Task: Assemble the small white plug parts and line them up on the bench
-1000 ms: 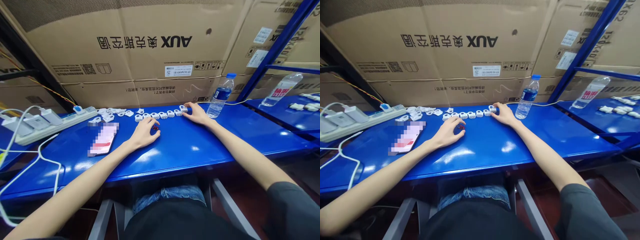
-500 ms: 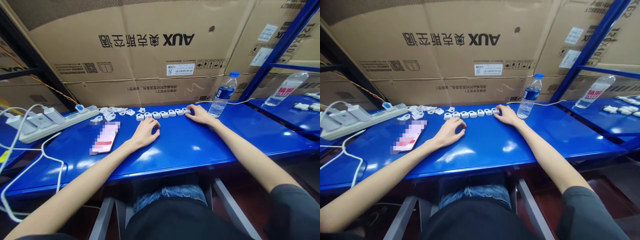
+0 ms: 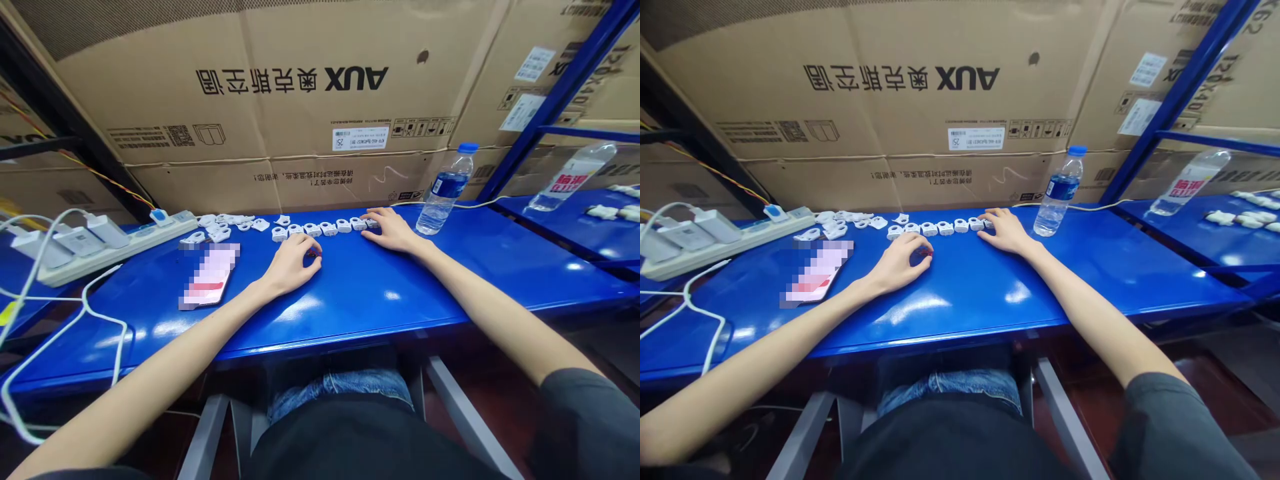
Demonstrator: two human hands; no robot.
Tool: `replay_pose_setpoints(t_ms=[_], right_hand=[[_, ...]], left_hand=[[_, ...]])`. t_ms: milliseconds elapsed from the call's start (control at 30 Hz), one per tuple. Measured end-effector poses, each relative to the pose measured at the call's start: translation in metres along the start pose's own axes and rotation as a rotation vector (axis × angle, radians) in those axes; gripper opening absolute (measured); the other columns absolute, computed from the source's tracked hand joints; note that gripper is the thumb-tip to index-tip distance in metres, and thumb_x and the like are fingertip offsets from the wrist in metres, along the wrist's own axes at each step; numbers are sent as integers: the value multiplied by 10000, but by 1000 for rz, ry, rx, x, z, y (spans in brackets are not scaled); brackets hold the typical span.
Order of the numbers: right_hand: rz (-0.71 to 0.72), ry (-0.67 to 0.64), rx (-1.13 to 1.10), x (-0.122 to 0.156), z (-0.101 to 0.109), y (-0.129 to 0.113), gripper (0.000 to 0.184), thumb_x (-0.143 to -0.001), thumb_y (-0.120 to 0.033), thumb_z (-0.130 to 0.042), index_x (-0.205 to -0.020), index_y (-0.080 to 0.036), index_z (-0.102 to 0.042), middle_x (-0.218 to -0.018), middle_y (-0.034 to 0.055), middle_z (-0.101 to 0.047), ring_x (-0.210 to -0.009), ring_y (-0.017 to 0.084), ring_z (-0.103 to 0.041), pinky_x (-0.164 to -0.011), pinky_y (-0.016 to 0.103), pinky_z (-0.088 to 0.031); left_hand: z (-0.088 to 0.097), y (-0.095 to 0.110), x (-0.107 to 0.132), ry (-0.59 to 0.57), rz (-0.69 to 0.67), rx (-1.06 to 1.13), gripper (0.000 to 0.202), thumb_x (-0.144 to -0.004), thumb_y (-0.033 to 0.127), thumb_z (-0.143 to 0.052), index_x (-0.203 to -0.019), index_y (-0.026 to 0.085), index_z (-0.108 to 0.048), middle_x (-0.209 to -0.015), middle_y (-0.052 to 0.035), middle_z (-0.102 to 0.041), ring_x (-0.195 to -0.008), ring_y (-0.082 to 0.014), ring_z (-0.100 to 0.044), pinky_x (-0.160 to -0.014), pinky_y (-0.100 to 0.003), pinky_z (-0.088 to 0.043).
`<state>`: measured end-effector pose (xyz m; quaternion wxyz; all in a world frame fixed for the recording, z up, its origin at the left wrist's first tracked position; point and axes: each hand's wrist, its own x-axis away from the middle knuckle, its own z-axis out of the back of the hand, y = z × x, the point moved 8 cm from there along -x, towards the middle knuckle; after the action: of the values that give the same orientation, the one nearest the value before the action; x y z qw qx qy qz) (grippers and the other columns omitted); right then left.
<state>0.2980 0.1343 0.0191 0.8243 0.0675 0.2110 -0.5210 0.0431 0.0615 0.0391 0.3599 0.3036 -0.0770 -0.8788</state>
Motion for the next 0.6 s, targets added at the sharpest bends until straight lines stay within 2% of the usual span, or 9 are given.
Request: replay_pose_setpoints(t_ms=[267, 600], right_hand=[[36, 46, -58, -2, 2, -14, 348, -944, -440, -637, -1184, -212, -743, -1420, 145, -641, -1309, 372, -571, -1095, 597, -489], [113, 105, -142, -1, 16, -42, 329, -939, -407, -648, -1205, -227, -720, -1410, 133, -648, -1303, 348, -578, -1105, 570, -486]], left_hand=[[11, 2, 0, 140, 25, 70, 107, -918, 267, -605, -992, 230, -672, -1075, -66, -705, -1062, -250, -664, -974, -428, -541], [18, -5, 0, 243, 81, 166, 133, -929, 285, -620, -1023, 223, -691, -938, -37, -768, -912, -220, -723, -924, -405, -555]])
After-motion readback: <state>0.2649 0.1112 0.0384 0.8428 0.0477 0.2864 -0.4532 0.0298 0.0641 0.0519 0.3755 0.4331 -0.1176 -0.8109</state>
